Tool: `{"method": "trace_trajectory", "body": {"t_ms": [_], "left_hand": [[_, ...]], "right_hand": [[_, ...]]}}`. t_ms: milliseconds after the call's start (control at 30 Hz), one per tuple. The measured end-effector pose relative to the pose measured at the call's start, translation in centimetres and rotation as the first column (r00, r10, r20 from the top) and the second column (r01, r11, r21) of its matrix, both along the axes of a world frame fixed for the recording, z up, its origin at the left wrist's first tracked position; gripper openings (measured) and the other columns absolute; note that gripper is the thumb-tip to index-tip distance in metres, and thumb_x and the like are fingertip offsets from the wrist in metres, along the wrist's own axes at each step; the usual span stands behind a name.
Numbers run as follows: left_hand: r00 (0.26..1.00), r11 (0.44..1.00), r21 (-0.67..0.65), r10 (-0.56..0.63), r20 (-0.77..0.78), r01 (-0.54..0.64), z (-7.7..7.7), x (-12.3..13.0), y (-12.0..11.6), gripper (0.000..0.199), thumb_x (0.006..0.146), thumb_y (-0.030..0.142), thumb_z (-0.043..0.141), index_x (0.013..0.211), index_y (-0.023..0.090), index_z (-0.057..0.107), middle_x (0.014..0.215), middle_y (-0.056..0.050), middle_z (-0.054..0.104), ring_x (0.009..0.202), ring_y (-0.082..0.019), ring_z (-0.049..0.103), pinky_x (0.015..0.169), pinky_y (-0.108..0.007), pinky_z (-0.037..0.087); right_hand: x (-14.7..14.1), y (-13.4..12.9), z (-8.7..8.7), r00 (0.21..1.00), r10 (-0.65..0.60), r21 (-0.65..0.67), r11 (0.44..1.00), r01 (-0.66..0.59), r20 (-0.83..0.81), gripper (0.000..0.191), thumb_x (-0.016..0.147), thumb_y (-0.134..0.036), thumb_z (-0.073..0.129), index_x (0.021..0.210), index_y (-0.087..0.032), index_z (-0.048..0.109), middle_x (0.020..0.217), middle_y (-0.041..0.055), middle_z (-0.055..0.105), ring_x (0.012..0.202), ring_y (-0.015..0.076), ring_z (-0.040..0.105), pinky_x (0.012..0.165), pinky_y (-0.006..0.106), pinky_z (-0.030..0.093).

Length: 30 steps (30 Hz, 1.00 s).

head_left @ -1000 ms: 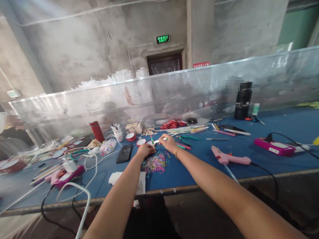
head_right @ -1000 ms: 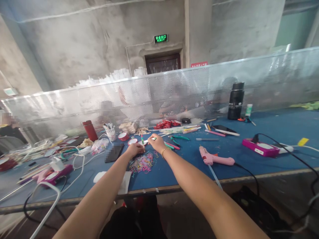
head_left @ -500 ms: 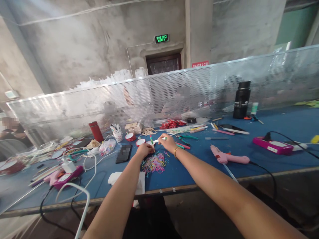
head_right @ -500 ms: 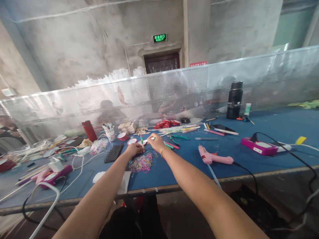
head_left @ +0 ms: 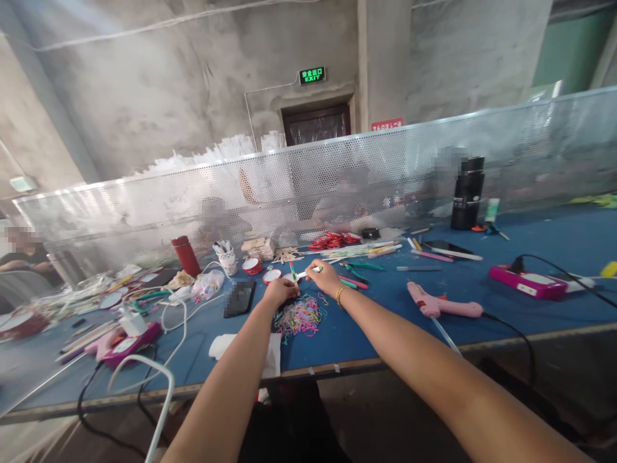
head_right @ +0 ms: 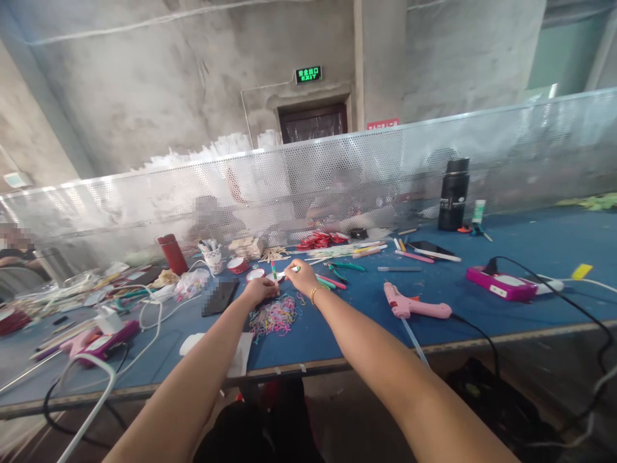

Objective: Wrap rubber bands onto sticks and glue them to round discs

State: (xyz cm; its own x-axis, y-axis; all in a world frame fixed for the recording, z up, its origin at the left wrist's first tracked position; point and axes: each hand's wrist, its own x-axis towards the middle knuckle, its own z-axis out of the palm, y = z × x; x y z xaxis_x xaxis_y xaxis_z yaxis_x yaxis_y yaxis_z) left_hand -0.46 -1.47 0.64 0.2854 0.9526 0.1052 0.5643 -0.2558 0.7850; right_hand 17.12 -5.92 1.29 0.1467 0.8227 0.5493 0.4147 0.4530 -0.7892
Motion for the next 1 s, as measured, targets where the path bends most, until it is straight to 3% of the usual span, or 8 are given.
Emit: {"method": "trace_trajectory", "body": {"t_ms": [433,767,1000], "left_hand": [[0.999,0.999,-0.037,0.023,0.035,-0.021,0.9,0.4,-1.2,0.013,0.067,0.025,0.071,0.064,0.014,0.065,0.057,-0.002,0.064,0.053,-0.010,0.056,0.053,-0.019,0.044],[1.000,1.000,-0.006,-0.009,0.022,0.009,-0.4,-0.2,0.5,0.016,0.064,0.028,0.071,0.069,0.014,0.066,0.060,-0.002,0.065,0.053,-0.010,0.057,0.054,-0.020,0.044],[1.000,1.000,-0.003,-0.010,0.007,0.010,-0.5,-0.2,0.6,0.015,0.065,0.028,0.070,0.069,0.014,0.067,0.060,-0.002,0.065,0.053,-0.010,0.056,0.054,-0.019,0.044]], "right_hand": [[-0.4,-0.6,0.5,1.000,0.017,0.014,1.000,-0.017,0.002,0.014,0.072,-0.029,0.049,0.063,-0.020,0.056,0.064,-0.0017,0.065,0.061,0.0136,0.055,0.062,0.023,0.039],[-0.5,0.2,-0.2,0.999,0.010,0.061,0.998,-0.012,0.034,0.016,0.075,-0.032,0.048,0.067,-0.021,0.057,0.070,-0.0014,0.066,0.069,0.0150,0.056,0.065,0.023,0.040],[-0.4,0.1,0.0,0.999,0.003,0.064,0.998,-0.006,0.050,0.016,0.074,-0.031,0.049,0.066,-0.020,0.057,0.069,-0.0009,0.065,0.069,0.0152,0.056,0.066,0.024,0.040]]}}
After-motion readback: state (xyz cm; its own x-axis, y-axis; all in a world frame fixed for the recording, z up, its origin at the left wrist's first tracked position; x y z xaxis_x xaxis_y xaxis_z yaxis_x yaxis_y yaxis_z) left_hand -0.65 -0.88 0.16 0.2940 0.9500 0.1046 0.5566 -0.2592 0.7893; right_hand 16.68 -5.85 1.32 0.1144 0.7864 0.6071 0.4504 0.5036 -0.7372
